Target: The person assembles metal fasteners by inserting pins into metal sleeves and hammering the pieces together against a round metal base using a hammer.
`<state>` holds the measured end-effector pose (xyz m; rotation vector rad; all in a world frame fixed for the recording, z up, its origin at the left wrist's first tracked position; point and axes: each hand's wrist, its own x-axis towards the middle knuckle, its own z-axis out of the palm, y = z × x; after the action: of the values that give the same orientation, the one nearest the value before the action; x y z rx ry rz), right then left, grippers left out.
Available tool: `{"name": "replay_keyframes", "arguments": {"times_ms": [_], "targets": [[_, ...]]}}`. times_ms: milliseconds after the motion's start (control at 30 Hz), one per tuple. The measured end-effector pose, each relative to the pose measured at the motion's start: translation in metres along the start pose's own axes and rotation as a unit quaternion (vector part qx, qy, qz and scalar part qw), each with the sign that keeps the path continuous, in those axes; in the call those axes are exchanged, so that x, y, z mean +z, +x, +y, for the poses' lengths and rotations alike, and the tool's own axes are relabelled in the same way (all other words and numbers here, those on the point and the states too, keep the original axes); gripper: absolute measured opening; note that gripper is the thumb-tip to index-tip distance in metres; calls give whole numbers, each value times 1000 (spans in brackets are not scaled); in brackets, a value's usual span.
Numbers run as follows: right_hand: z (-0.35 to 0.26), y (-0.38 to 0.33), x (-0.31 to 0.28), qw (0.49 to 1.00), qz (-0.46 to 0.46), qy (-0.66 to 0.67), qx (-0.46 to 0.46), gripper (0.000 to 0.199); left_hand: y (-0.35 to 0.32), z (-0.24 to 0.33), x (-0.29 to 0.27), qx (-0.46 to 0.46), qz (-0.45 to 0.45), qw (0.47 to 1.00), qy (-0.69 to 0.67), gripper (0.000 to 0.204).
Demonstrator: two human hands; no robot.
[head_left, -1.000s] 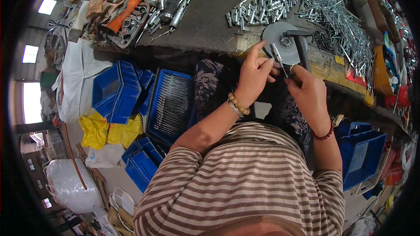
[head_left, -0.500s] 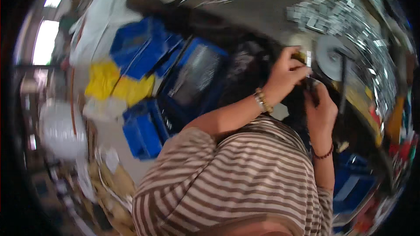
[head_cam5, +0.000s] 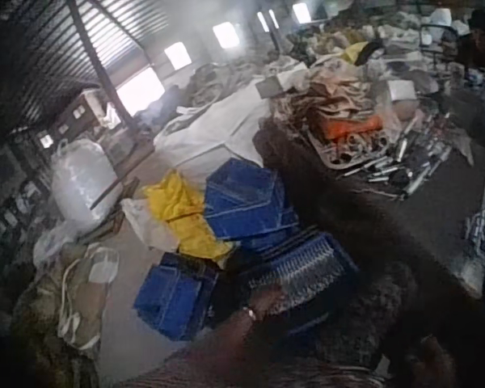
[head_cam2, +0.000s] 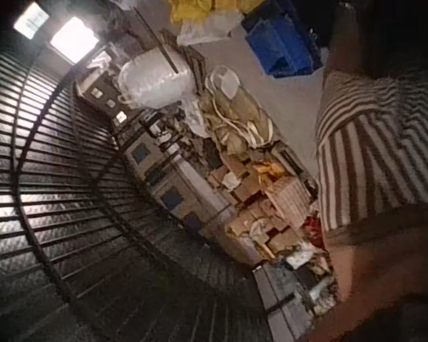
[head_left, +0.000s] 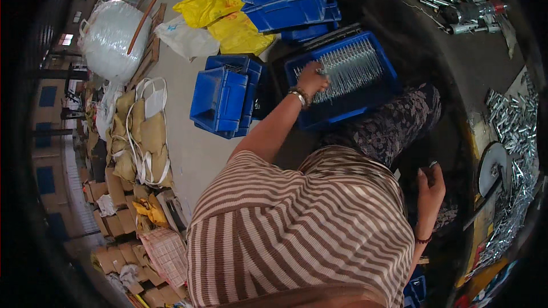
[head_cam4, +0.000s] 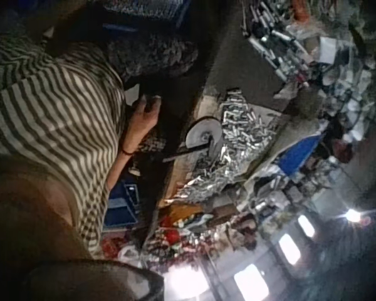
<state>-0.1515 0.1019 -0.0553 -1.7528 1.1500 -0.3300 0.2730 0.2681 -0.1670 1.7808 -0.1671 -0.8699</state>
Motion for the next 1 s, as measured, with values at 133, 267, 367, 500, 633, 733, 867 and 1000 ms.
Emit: {"name": "replay_keyframes", "arguments": {"times_ms": [133,267,367,500,633,733,867,1000], "targets": [[-15,3,9,999,-37,25,-8,34,43,-24,-40,-20,96,985,141,48],[-17,3,-3,1000,-12,-26,-1,34,71,-17,-10,-63,93,977,178,24],[-13,0,-15,999,1,46,18,33,97,-34,-44,-77,86,975,191,27],[14,-18,-51,990,102,73,59,28,76,-29,-4,148,119,865,464,42],[1,-26,-85,989,67,124,46,20,45,13,-16,170,172,869,431,41],[-10,-36,-110,979,52,173,94,12,38,73,35,271,159,889,333,37],[5,-48,-129,959,138,219,114,13,-13,171,157,453,-14,886,97,24],[9,-59,-131,968,169,166,84,17,-69,230,268,494,-254,791,255,73]]}}
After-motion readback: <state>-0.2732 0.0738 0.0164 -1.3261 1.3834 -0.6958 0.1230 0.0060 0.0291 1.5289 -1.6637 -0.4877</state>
